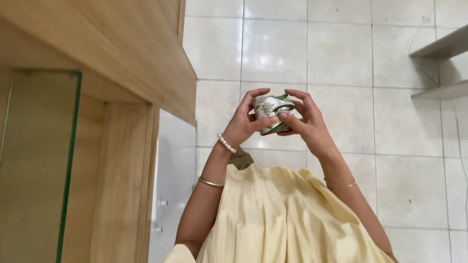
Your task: The person picks up a packaged item from a shelf, walks to a table, places it with a group of identical items, and then returns to the shelf to pick up another item.
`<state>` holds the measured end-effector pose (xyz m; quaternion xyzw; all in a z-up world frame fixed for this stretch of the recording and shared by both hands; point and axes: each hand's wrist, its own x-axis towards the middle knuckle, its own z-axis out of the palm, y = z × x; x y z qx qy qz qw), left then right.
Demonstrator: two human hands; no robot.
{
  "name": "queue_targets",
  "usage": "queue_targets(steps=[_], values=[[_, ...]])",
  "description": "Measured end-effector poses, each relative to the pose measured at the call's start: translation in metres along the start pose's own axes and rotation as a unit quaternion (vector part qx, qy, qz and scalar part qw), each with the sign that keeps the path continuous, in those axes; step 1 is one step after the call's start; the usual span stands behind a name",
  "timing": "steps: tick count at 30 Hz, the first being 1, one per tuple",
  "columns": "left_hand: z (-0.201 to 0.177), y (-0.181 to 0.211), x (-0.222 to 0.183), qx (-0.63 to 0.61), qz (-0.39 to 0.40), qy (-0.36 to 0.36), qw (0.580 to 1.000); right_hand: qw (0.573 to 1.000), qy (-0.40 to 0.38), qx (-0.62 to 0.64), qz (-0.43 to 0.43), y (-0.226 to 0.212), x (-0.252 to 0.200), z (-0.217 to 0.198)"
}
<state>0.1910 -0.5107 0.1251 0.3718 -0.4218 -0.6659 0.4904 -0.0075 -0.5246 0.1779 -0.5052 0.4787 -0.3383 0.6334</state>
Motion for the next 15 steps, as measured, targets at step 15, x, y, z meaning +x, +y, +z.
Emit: queue_targets(steps=[15], values=[[-0.081, 0.05, 0.314, 0.051, 0.062, 0.075, 0.994, 0.999, 0.031, 0.012, -0.023, -0.066, 0.313, -0.069]])
